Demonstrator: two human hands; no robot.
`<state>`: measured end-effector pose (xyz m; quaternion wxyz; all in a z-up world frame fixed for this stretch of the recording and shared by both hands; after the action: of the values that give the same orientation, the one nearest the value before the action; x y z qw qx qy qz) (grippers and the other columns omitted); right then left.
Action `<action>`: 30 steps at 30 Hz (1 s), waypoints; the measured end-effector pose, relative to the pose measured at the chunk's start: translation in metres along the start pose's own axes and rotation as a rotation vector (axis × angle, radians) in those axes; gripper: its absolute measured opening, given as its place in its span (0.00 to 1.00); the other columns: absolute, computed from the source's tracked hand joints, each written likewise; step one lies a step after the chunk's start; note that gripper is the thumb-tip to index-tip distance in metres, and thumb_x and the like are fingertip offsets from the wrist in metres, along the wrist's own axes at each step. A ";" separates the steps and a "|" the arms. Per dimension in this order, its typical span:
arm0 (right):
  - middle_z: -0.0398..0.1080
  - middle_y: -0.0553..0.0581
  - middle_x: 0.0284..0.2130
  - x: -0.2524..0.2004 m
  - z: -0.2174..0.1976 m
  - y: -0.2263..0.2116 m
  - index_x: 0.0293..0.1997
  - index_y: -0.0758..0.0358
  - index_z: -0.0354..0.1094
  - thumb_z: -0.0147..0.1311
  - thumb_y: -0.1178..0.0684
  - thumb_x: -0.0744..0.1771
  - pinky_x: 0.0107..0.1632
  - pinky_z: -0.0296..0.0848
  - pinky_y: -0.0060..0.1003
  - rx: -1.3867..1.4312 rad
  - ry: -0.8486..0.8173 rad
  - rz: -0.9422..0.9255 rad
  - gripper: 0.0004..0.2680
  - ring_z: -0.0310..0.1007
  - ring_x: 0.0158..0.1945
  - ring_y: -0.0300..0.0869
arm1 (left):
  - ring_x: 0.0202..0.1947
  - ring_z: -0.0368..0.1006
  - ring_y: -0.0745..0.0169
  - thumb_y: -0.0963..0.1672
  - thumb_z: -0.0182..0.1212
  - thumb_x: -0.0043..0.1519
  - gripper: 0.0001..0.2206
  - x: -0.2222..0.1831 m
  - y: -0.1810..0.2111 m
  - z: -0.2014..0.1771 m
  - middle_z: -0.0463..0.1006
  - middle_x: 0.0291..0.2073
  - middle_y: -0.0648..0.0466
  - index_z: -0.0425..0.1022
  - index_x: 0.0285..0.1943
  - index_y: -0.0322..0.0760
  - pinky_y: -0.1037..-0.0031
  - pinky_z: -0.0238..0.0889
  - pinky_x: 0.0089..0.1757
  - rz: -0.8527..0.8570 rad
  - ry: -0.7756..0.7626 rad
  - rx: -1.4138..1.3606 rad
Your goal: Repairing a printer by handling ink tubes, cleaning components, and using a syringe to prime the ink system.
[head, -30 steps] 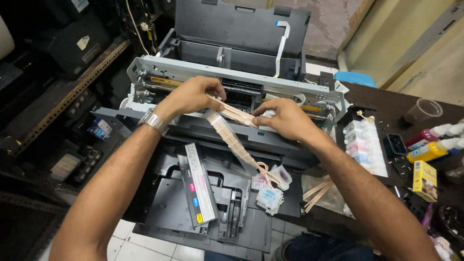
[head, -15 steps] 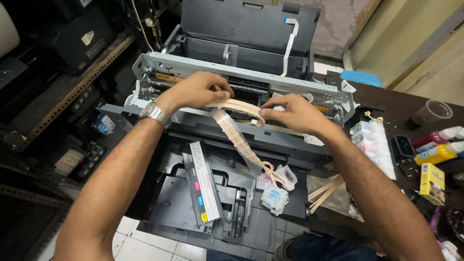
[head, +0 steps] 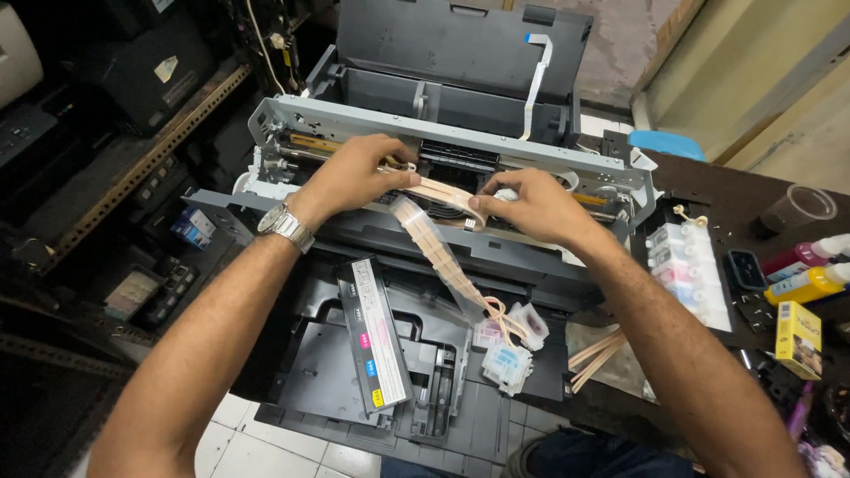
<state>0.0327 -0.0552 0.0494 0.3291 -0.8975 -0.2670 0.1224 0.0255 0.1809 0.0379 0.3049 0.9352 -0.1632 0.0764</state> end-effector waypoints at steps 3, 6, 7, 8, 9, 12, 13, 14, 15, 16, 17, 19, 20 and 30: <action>0.79 0.66 0.43 0.001 -0.002 -0.004 0.45 0.60 0.79 0.59 0.46 0.66 0.61 0.67 0.59 0.004 0.008 -0.042 0.10 0.76 0.56 0.63 | 0.48 0.79 0.39 0.47 0.71 0.60 0.15 -0.002 -0.001 0.000 0.83 0.43 0.42 0.82 0.52 0.36 0.55 0.70 0.50 0.001 -0.019 -0.028; 0.79 0.67 0.42 0.002 0.004 -0.006 0.44 0.62 0.78 0.59 0.48 0.66 0.61 0.66 0.61 0.028 0.010 -0.082 0.10 0.75 0.56 0.63 | 0.48 0.80 0.38 0.46 0.72 0.59 0.15 -0.006 -0.002 -0.005 0.84 0.41 0.43 0.81 0.52 0.35 0.54 0.69 0.50 -0.028 -0.056 -0.038; 0.79 0.67 0.42 0.001 0.008 -0.007 0.44 0.62 0.78 0.59 0.48 0.66 0.61 0.66 0.61 0.029 0.010 -0.082 0.10 0.75 0.56 0.63 | 0.48 0.80 0.38 0.46 0.72 0.59 0.15 -0.006 -0.006 -0.004 0.84 0.41 0.43 0.81 0.52 0.35 0.54 0.69 0.50 -0.028 -0.057 -0.037; 0.79 0.67 0.41 0.001 0.011 -0.009 0.44 0.64 0.78 0.60 0.49 0.66 0.61 0.67 0.61 0.033 0.031 -0.112 0.09 0.75 0.56 0.64 | 0.47 0.80 0.38 0.45 0.73 0.58 0.15 -0.005 -0.009 -0.004 0.84 0.40 0.42 0.81 0.52 0.34 0.53 0.70 0.49 -0.016 -0.040 -0.027; 0.79 0.68 0.40 0.000 0.013 -0.011 0.44 0.65 0.78 0.61 0.51 0.66 0.61 0.67 0.62 0.038 0.052 -0.142 0.09 0.75 0.55 0.64 | 0.46 0.80 0.38 0.44 0.73 0.58 0.16 -0.005 -0.013 -0.005 0.84 0.39 0.42 0.80 0.51 0.33 0.53 0.70 0.48 -0.004 -0.023 -0.018; 0.79 0.66 0.40 0.007 0.020 -0.003 0.44 0.63 0.78 0.62 0.49 0.66 0.57 0.69 0.60 0.032 0.083 -0.209 0.09 0.76 0.53 0.64 | 0.46 0.80 0.40 0.45 0.74 0.57 0.13 -0.002 -0.020 -0.001 0.83 0.37 0.43 0.79 0.47 0.34 0.55 0.71 0.47 0.072 0.009 0.078; 0.79 0.66 0.40 0.010 0.021 -0.001 0.44 0.63 0.78 0.62 0.49 0.66 0.57 0.69 0.60 0.033 0.083 -0.209 0.09 0.76 0.53 0.64 | 0.46 0.80 0.40 0.45 0.74 0.57 0.13 -0.003 -0.019 -0.002 0.83 0.37 0.43 0.79 0.47 0.34 0.55 0.71 0.47 0.072 0.008 0.079; 0.79 0.66 0.41 0.012 0.022 0.000 0.44 0.63 0.77 0.63 0.49 0.65 0.57 0.69 0.60 0.025 0.071 -0.216 0.09 0.76 0.54 0.63 | 0.46 0.80 0.41 0.45 0.74 0.58 0.13 -0.005 -0.017 -0.001 0.83 0.37 0.44 0.79 0.47 0.34 0.55 0.71 0.48 0.065 -0.006 0.087; 0.79 0.65 0.41 0.015 0.023 0.002 0.45 0.62 0.77 0.63 0.48 0.65 0.57 0.69 0.60 0.017 0.059 -0.223 0.10 0.76 0.54 0.63 | 0.47 0.80 0.41 0.45 0.73 0.58 0.13 -0.006 -0.016 -0.001 0.83 0.37 0.44 0.79 0.47 0.35 0.55 0.71 0.48 0.059 -0.020 0.095; 0.79 0.65 0.41 0.013 0.021 -0.001 0.45 0.62 0.77 0.63 0.48 0.65 0.57 0.69 0.60 0.018 0.059 -0.221 0.10 0.76 0.54 0.63 | 0.47 0.80 0.41 0.45 0.73 0.58 0.13 -0.006 -0.016 -0.002 0.83 0.37 0.44 0.79 0.47 0.35 0.55 0.71 0.48 0.059 -0.022 0.094; 0.79 0.67 0.42 0.012 0.020 -0.002 0.45 0.64 0.77 0.62 0.47 0.65 0.58 0.69 0.61 0.026 0.045 -0.210 0.11 0.75 0.54 0.64 | 0.48 0.80 0.42 0.45 0.74 0.58 0.13 -0.007 -0.017 -0.002 0.83 0.38 0.43 0.79 0.48 0.35 0.56 0.71 0.50 0.020 -0.049 0.013; 0.78 0.70 0.42 0.009 0.017 -0.007 0.46 0.66 0.77 0.61 0.46 0.66 0.58 0.68 0.62 0.033 0.029 -0.198 0.12 0.75 0.55 0.66 | 0.49 0.79 0.42 0.44 0.74 0.57 0.14 -0.010 -0.011 -0.008 0.84 0.39 0.43 0.80 0.49 0.35 0.56 0.71 0.51 -0.019 -0.075 -0.069; 0.79 0.67 0.42 0.008 0.015 -0.008 0.46 0.64 0.77 0.56 0.44 0.68 0.59 0.68 0.61 0.044 0.028 -0.159 0.13 0.75 0.55 0.64 | 0.51 0.79 0.41 0.44 0.71 0.60 0.13 -0.012 -0.005 -0.013 0.83 0.41 0.42 0.80 0.51 0.35 0.55 0.70 0.53 -0.050 -0.084 -0.106; 0.78 0.68 0.44 0.010 0.015 -0.011 0.49 0.60 0.77 0.58 0.43 0.67 0.61 0.65 0.64 0.070 0.039 -0.123 0.13 0.72 0.59 0.66 | 0.57 0.76 0.42 0.45 0.65 0.63 0.15 -0.012 0.007 -0.018 0.82 0.48 0.40 0.79 0.57 0.35 0.54 0.66 0.58 -0.191 -0.130 -0.176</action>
<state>0.0308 -0.0351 0.0447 0.3722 -0.8695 -0.3109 0.0937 0.0111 0.1891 0.0535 0.3804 0.9190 -0.0991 -0.0283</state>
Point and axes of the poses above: each hand's wrist, its own x-axis towards the middle knuckle, its own z-axis out of the palm, y = z × x, the point moved 5 cm from there along x, towards the middle knuckle
